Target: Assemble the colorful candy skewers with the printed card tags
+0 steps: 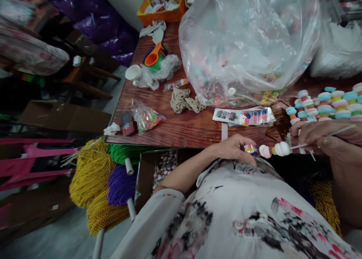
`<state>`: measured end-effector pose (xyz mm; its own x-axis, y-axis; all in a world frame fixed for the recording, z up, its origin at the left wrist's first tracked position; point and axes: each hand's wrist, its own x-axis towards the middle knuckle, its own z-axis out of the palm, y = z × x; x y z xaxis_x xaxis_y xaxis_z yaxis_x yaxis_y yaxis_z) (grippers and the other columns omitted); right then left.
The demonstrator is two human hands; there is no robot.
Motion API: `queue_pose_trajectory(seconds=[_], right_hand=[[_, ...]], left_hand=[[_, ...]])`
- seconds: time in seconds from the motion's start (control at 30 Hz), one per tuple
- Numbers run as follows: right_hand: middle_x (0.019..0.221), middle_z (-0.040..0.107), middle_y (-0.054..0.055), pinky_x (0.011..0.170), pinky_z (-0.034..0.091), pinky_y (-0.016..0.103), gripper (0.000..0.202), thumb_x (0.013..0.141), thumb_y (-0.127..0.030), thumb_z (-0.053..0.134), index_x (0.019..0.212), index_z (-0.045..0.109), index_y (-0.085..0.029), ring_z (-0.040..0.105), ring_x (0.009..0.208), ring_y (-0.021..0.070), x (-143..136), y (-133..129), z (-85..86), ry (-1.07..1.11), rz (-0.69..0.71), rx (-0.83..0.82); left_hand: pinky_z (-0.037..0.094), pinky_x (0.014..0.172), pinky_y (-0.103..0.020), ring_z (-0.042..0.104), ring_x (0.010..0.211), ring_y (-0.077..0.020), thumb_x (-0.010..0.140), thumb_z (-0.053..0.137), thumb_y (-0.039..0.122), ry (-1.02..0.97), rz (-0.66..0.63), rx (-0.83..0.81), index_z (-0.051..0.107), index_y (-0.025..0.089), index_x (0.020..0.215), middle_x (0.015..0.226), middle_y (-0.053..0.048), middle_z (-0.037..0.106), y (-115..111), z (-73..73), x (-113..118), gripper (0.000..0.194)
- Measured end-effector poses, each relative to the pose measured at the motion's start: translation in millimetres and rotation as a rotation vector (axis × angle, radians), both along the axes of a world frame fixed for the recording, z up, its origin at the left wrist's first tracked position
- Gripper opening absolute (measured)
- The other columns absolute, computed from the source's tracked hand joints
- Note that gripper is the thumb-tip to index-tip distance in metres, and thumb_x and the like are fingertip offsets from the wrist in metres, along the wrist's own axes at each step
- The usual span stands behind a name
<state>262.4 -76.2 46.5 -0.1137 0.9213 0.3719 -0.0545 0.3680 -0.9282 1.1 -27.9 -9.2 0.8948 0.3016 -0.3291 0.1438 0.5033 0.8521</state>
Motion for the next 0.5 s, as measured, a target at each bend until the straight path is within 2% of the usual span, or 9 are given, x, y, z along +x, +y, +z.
queue_pose_trajectory(seconds=[0.1, 0.17, 0.23, 0.3, 0.37, 0.43, 0.5], right_hand=[[0.072, 0.073, 0.007, 0.077, 0.056, 0.052, 0.012, 0.081, -0.019, 0.066, 0.085, 0.077, -0.021, 0.069, 0.07, 0.0257, -3.8, 9.9, 3.6, -0.064, 0.072, 0.009], [0.076, 0.074, 0.005, 0.078, 0.056, 0.048, 0.015, 0.08, -0.017, 0.067, 0.088, 0.077, -0.025, 0.069, 0.071, 0.0232, -12.7, 14.9, 4.0, -0.098, 0.098, 0.026], [0.072, 0.073, 0.002, 0.072, 0.057, 0.042, 0.015, 0.08, -0.017, 0.069, 0.087, 0.076, -0.027, 0.067, 0.066, 0.0198, -22.0, 17.3, 2.3, -0.119, 0.1, 0.022], [0.065, 0.069, -0.001, 0.058, 0.052, 0.031, 0.009, 0.081, -0.019, 0.069, 0.083, 0.075, -0.025, 0.062, 0.056, 0.0146, -28.9, 17.8, -1.9, -0.166, -0.01, -0.035], [0.059, 0.063, -0.003, 0.046, 0.04, 0.024, 0.006, 0.081, -0.02, 0.069, 0.076, 0.071, -0.023, 0.053, 0.049, 0.0097, -33.4, 17.5, -8.1, -0.212, -0.186, -0.095], [0.056, 0.059, -0.003, 0.045, 0.035, 0.023, 0.013, 0.081, -0.022, 0.071, 0.068, 0.067, -0.021, 0.048, 0.048, 0.008, -37.5, 16.9, -14.9, -0.189, -0.315, -0.115], [0.055, 0.058, -0.003, 0.048, 0.037, 0.024, 0.017, 0.078, -0.024, 0.074, 0.064, 0.065, -0.021, 0.049, 0.05, 0.0087, -42.9, 15.2, -20.8, -0.12, -0.367, -0.153]], left_hand=[[0.042, 0.058, -0.023, 0.051, 0.059, -0.0081, 0.059, 0.085, 0.045, 0.011, -0.141, -0.006, 0.065, 0.011, 0.083, 0.068, 0.002, 0.062, 0.2, 2.5, 5.3, 0.046], [0.041, 0.059, -0.023, 0.049, 0.059, -0.0076, 0.058, 0.085, 0.045, 0.01, -0.147, 0.03, 0.065, 0.011, 0.08, 0.065, 0.003, 0.059, 0.3, 1.9, 9.9, 0.046], [0.041, 0.061, -0.024, 0.048, 0.059, -0.0073, 0.054, 0.087, 0.046, 0.025, -0.098, 0.051, 0.064, 0.011, 0.077, 0.063, 0.005, 0.055, 1.3, 0.5, 11.7, 0.047], [0.041, 0.062, -0.024, 0.047, 0.061, -0.0072, 0.049, 0.088, 0.047, 0.046, -0.01, 0.052, 0.062, 0.011, 0.077, 0.065, 0.005, 0.055, 3.1, -0.5, 9.7, 0.052], [0.04, 0.064, -0.024, 0.047, 0.063, -0.0072, 0.044, 0.09, 0.045, 0.057, 0.097, 0.097, 0.061, 0.012, 0.078, 0.067, 0.006, 0.054, 5.2, -1.0, 5.2, 0.055], [0.037, 0.065, -0.023, 0.045, 0.065, -0.0074, 0.041, 0.092, 0.041, 0.076, 0.189, 0.213, 0.06, 0.013, 0.079, 0.068, 0.007, 0.051, 6.8, -1.5, 0.9, 0.056], [0.035, 0.065, -0.022, 0.044, 0.068, -0.0079, 0.043, 0.091, 0.041, 0.109, 0.234, 0.332, 0.06, 0.013, 0.077, 0.069, 0.007, 0.05, 7.4, -2.6, -1.1, 0.054]])
